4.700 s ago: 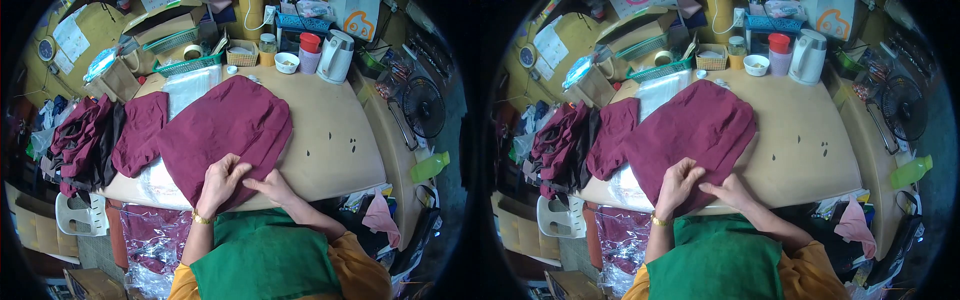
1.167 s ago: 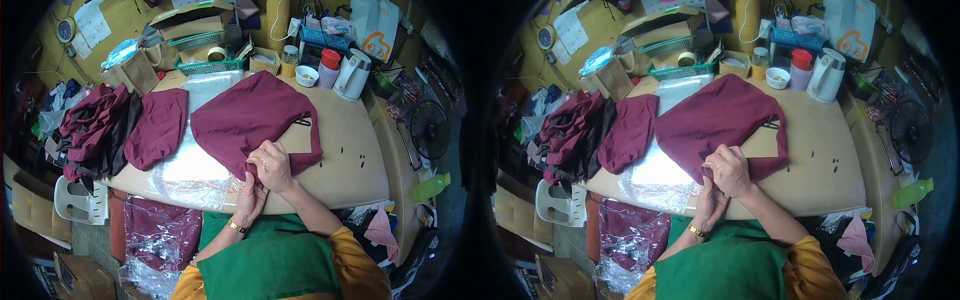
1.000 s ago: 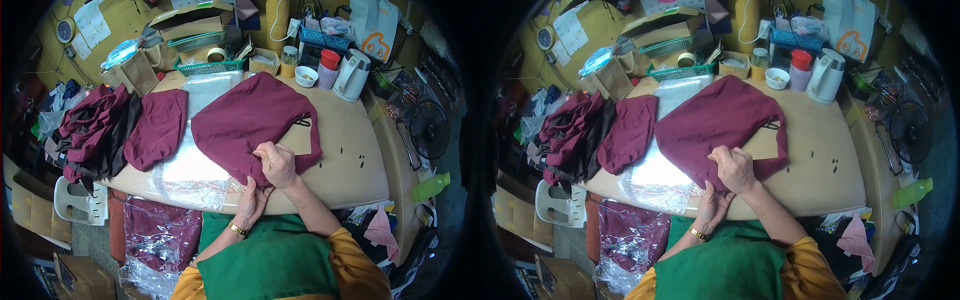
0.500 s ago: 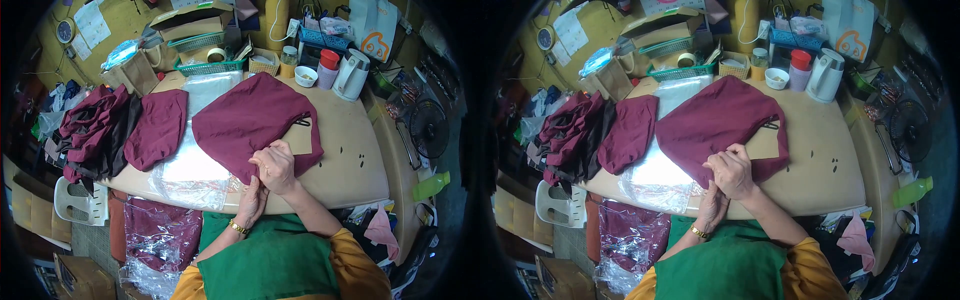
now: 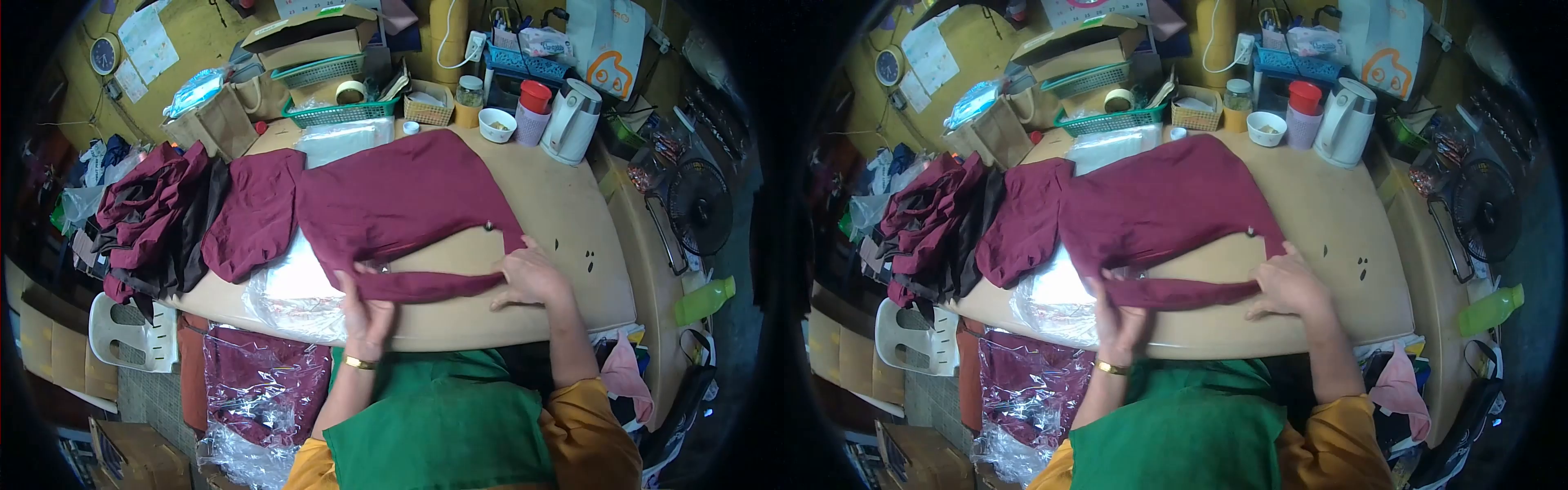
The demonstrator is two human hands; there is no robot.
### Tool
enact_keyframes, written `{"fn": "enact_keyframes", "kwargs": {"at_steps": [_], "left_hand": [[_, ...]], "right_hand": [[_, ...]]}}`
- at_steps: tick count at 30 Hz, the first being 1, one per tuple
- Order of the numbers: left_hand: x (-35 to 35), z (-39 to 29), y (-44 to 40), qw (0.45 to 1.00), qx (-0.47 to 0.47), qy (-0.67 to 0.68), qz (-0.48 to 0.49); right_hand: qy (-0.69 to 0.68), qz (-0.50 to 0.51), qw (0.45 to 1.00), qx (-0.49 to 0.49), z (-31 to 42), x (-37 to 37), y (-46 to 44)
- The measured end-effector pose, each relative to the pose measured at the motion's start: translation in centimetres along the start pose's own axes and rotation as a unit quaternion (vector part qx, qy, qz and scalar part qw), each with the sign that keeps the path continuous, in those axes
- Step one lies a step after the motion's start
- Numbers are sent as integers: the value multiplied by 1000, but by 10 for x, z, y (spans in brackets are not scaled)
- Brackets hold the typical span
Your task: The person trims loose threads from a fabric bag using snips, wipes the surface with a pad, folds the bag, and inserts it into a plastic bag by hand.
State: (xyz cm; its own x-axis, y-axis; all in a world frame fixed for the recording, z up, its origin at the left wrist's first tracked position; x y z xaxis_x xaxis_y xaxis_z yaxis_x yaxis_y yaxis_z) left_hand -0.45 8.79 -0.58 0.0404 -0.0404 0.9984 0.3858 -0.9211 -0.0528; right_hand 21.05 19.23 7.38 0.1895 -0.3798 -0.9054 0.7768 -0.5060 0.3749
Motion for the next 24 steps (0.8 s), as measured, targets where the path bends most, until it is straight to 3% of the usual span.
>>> {"fn": "enact_keyframes", "kwargs": {"at_steps": [1,3,4,5,7,8,9,10,11,12,13,15,17,18,19,21,24], "left_hand": [[12,-16,1,997,43,1,-67],[15,-46,-1,996,55,-28,-62],[21,-44,-1,999,24,-30,24],[7,-48,-3,999,23,-28,24],[4,-36,-1,994,-73,11,78],[-13,-38,2,997,-65,-39,21],[2,-30,8,995,-77,-54,27],[15,-22,16,992,-72,-102,-5],[25,-13,24,986,-65,-148,-39],[34,-2,28,979,-80,-189,-21],[42,8,30,968,-94,-231,-1],[54,26,33,952,-101,-289,26],[54,39,34,950,-95,-295,31],[35,44,38,958,-136,-252,-3],[37,47,36,960,-137,-231,79],[21,46,41,957,-99,-273,2],[14,51,42,954,-104,-280,1]], "right_hand": [[2,-42,998,35,-13,-3,9],[6,-84,994,74,-21,-8,22],[10,-69,994,81,-16,-7,27],[13,-53,995,87,-14,-5,31],[15,-75,993,88,-19,-3,41],[-43,-64,995,71,-27,-3,43],[-102,-53,992,53,-28,-3,45],[-129,-115,980,97,-21,-23,52],[-126,-112,981,93,-8,-22,44],[-126,-287,950,10,17,-49,46],[-123,-453,880,-75,44,-71,60],[-171,-493,834,-179,98,-76,57],[-86,-547,811,-188,139,-77,54],[-57,-558,804,-198,149,-73,46],[-57,-559,802,-201,151,-71,40],[-21,-558,812,-169,153,-69,25],[-26,-565,810,-155,147,-64,16]]}}
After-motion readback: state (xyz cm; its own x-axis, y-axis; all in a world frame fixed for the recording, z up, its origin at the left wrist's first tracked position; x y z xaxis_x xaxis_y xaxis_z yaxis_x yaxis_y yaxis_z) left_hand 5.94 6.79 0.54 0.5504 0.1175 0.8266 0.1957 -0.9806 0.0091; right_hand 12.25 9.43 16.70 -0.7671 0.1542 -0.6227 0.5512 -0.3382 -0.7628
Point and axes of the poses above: each hand's wrist, its own y-axis away from the middle knuckle, its own x-axis out of the palm, z = x × y, the point moved 9 cm from there along -y, towards the middle knuckle, and after that the axes turned 1 degree about z, right-handed, at the moved point
